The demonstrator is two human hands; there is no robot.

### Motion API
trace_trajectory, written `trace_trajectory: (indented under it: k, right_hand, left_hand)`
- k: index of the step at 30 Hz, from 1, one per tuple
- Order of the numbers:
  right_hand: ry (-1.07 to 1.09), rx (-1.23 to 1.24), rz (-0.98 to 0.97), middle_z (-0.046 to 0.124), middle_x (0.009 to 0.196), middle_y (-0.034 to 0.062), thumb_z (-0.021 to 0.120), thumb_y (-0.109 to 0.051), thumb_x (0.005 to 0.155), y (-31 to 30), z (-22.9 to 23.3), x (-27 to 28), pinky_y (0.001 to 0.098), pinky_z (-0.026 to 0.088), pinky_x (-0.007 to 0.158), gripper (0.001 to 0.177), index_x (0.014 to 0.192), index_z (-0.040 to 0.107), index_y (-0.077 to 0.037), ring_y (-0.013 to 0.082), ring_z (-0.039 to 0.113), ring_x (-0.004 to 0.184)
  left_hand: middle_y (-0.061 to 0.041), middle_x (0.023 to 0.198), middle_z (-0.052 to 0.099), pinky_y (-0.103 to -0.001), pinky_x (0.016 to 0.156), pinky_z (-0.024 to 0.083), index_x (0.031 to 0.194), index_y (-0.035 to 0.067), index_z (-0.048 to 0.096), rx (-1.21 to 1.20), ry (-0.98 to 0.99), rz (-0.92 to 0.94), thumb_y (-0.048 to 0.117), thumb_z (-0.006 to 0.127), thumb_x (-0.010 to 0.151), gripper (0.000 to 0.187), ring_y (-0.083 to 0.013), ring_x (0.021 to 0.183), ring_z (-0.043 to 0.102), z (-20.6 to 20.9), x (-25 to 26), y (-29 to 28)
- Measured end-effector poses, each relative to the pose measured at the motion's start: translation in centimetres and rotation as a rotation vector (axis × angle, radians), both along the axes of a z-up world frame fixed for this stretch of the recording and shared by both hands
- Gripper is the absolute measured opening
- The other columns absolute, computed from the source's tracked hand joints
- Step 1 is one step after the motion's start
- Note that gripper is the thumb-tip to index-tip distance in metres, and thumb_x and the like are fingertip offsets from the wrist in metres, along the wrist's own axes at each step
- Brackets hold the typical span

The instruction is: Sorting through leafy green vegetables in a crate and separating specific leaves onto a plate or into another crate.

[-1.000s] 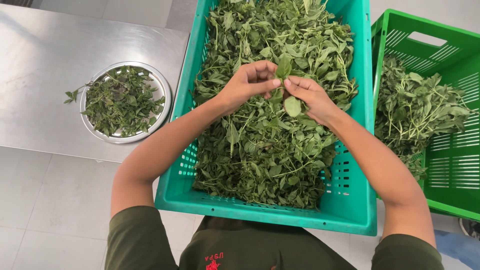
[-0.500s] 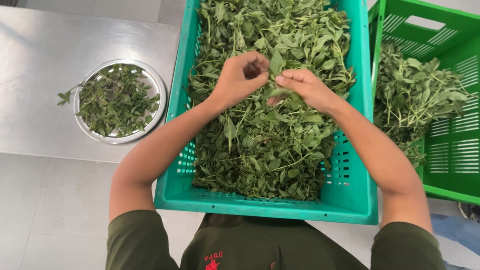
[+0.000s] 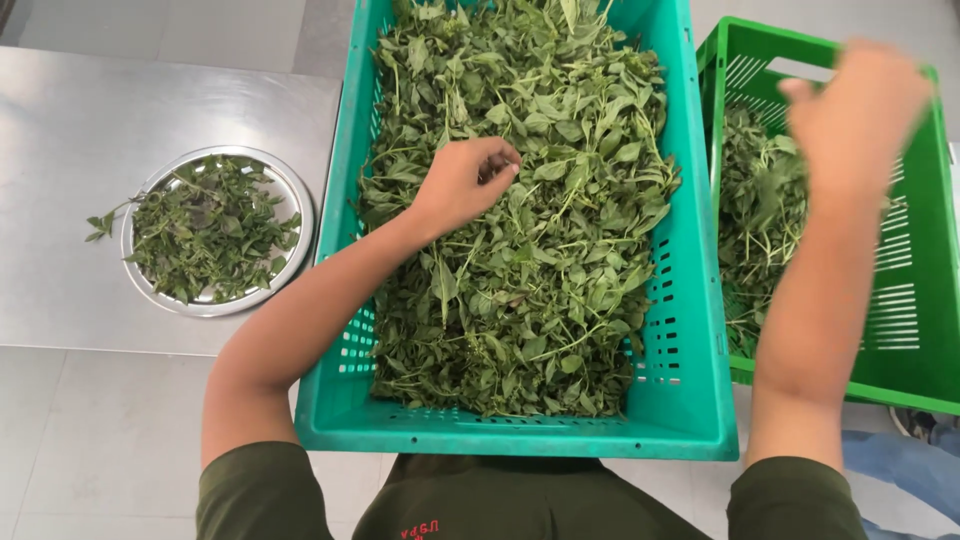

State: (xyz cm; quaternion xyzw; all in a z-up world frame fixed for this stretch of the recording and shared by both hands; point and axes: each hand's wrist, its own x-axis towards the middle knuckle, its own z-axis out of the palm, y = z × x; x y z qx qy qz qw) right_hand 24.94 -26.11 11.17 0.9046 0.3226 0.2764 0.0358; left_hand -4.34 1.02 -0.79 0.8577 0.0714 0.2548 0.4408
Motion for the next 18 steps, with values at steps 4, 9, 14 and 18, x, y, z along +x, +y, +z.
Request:
trace_trajectory:
  k: [4, 9, 14, 18]
  right_hand:
    - [0.266, 0.147, 0.423, 0.075, 0.107, 0.0184, 0.085, -0.026, 0.092, 7.7, -4.4, 1.2, 0.0448, 0.056, 0.080, 0.042, 0.128, 0.076, -0.005, 0.0342, 0.073, 0.092]
    - [0.260, -0.073, 0.531, 0.072, 0.086, 0.0132, 0.083, -0.045, 0.091, 16.9, -10.8, 0.9, 0.0397, 0.057, 0.069, 0.042, 0.103, 0.079, -0.005, 0.0257, 0.068, 0.078]
    - [0.194, 0.271, 0.762, 0.069, 0.091, 0.0095, 0.080, -0.024, 0.099, 16.9, -10.4, -0.7, 0.0385, 0.054, 0.075, 0.017, 0.099, 0.079, -0.007, 0.0268, 0.065, 0.086]
    - [0.736, 0.537, 0.863, 0.070, 0.096, 0.0056, 0.077, -0.017, 0.104, 14.0, -2.8, -7.0, 0.0284, 0.050, 0.072, 0.015, 0.114, 0.078, -0.006, 0.0140, 0.063, 0.082]
  left_hand:
    - [-0.008, 0.076, 0.072, -0.031, 0.061, 0.055, 0.100, 0.004, 0.073, 0.038, 0.084, 0.022, 0.014, 0.070, 0.090, 0.014, -0.0178, 0.062, 0.067, -0.1, -0.3, 0.3]
    - [-0.009, 0.081, 0.073, -0.033, 0.065, 0.057, 0.098, 0.005, 0.073, 0.082, 0.048, 0.048, 0.016, 0.071, 0.089, 0.015, -0.0205, 0.067, 0.071, -1.4, -0.3, 1.0]
    - [-0.009, 0.085, 0.074, -0.032, 0.067, 0.058, 0.101, 0.006, 0.074, 0.094, -0.013, 0.077, 0.019, 0.072, 0.090, 0.017, -0.0187, 0.070, 0.072, -0.9, -0.5, 1.2]
    - [-0.004, 0.083, 0.071, -0.026, 0.063, 0.055, 0.112, 0.008, 0.072, -0.213, -0.103, 0.068, 0.031, 0.073, 0.095, 0.028, -0.0099, 0.068, 0.066, 2.1, -1.0, 0.1]
